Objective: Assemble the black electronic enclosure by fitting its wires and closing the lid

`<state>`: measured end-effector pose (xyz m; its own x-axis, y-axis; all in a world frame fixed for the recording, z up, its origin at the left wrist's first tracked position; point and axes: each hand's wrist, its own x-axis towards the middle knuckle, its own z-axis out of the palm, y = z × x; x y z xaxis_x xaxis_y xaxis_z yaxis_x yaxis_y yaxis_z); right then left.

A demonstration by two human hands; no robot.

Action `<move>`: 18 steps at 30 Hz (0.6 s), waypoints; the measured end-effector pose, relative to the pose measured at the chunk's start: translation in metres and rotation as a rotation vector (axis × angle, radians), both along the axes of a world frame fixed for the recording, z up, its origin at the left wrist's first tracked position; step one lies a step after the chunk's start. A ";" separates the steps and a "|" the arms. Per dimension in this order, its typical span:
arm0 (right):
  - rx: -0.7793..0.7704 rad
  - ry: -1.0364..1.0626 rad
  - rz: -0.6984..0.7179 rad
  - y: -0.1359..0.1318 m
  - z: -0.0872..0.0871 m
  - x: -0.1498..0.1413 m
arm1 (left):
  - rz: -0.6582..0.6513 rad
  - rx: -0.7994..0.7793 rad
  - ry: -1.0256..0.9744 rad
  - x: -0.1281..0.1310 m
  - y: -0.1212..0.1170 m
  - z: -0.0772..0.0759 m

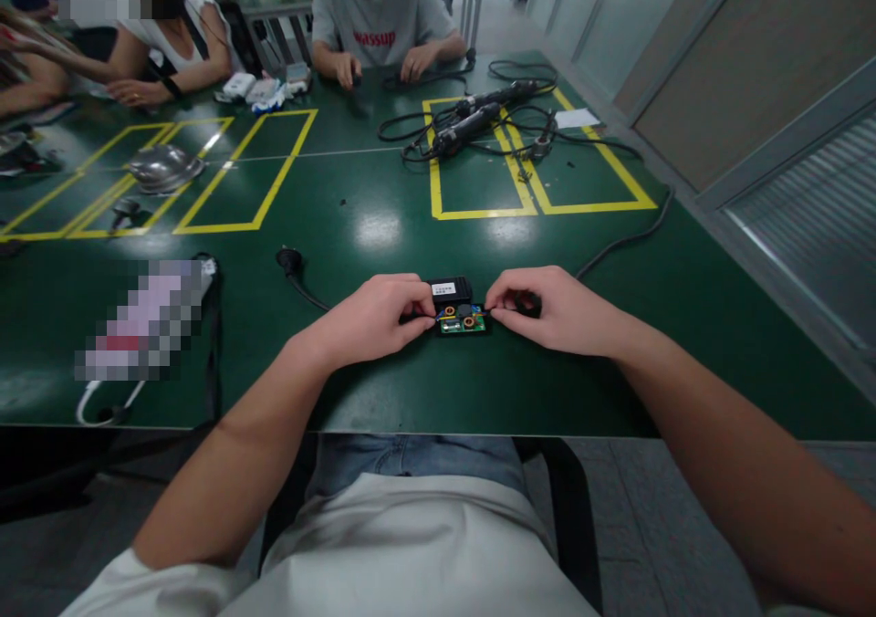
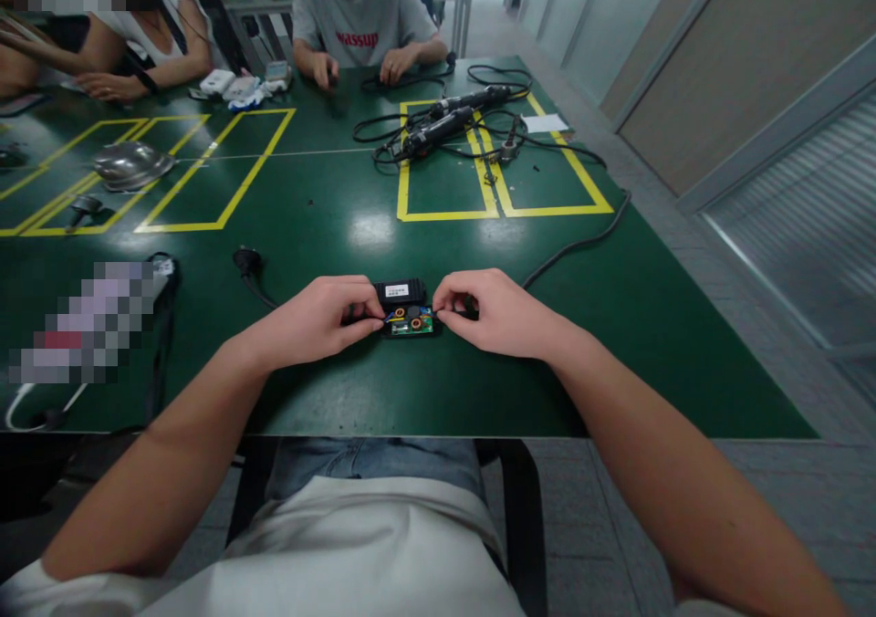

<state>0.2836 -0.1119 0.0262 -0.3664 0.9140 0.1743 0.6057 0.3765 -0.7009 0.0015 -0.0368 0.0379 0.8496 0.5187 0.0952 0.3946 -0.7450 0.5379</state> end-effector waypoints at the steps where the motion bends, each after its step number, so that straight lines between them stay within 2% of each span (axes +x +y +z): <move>1: -0.002 0.002 -0.003 0.000 0.000 0.000 | 0.002 0.002 -0.005 0.000 0.000 0.000; 6: 0.001 -0.010 -0.004 0.000 -0.002 0.000 | 0.020 0.004 -0.049 -0.001 -0.001 0.003; 18: -0.015 -0.085 0.035 0.001 -0.003 0.003 | -0.028 0.070 -0.014 -0.001 0.000 -0.003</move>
